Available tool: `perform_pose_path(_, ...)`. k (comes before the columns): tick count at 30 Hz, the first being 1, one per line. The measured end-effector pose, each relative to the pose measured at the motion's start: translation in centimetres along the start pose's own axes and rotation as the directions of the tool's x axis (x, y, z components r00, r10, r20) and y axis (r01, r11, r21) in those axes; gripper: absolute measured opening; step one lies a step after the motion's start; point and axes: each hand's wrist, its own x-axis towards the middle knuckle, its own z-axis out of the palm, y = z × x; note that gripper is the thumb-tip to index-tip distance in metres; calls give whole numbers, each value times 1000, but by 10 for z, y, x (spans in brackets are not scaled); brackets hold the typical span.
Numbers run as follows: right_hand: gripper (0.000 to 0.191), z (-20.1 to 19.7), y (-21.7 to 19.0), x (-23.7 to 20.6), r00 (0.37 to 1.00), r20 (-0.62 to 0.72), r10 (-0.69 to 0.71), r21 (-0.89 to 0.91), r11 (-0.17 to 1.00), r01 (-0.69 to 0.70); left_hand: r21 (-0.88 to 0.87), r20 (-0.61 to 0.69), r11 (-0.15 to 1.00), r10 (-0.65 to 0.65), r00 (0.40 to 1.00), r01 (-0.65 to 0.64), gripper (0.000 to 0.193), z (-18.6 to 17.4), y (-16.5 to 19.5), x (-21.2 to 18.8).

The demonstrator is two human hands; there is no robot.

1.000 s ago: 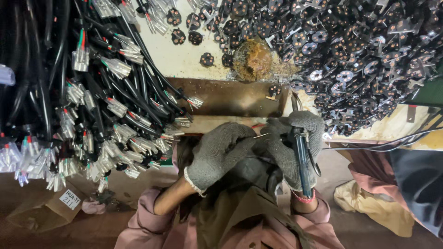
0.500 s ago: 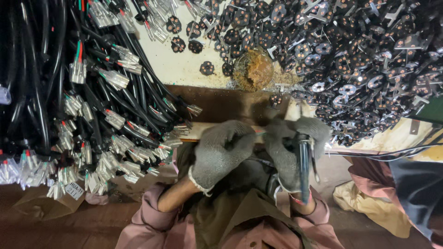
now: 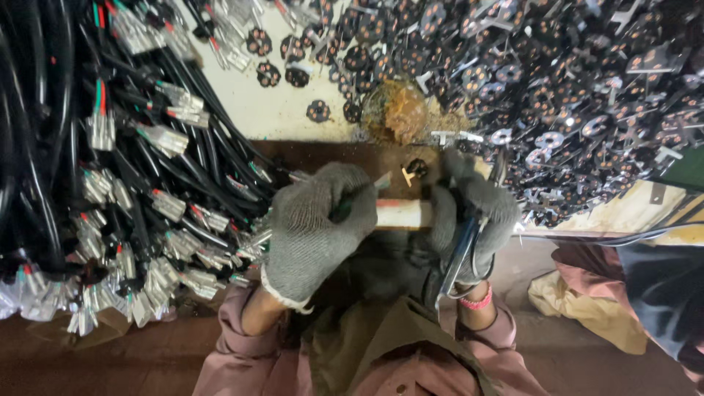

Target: The person solders electrical connectors onto the ends of wire harnesses at a workbench. They hold a wire with connector in one hand and a soldering iron in the other, apply solder to the joint, then place the finished harness aside and pick up the next one, repeating the cycle.

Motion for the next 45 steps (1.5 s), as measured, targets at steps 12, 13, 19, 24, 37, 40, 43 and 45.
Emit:
perform_pose_path(12, 44, 11, 25, -34, 985, 70, 155, 662, 732, -162, 33, 159, 998, 50, 986, -56, 18, 28, -53, -13)
perform_pose_path(13, 49, 9, 32, -36, 967, 113, 228, 853, 477, -212, 38, 164, 997, 62, 984, -69, 15, 28, -50, -13)
perform_pose_path(19, 16, -5, 57, -54, 963, 57, -262, -8, 965, 263, 129, 145, 984, 107, 984, -126, 11, 35, -40, -9)
perform_pose_path(24, 16, -9, 57, -59, 955, 79, -287, 106, 955, 278, 181, 141, 976, 99, 985, -124, 12, 38, -41, -11)
perform_pose_path(37, 17, -11, 48, -48, 939, 151, -309, 129, 948, 292, 249, 78, 950, 172, 982, -186, 16, 47, -42, -16)
perform_pose_path(40, 18, -15, 48, -48, 935, 179, -306, 131, 949, 285, 340, 94, 906, 235, 967, -253, 18, 51, -45, -18)
perform_pose_path(43, 19, -18, 50, -49, 934, 187, -305, 127, 950, 285, 365, 129, 879, 278, 952, -306, 20, 54, -50, -19)
perform_pose_path(45, 19, -18, 53, -51, 934, 179, -308, 130, 949, 288, 373, 143, 875, 275, 951, -309, 17, 56, -53, -20)
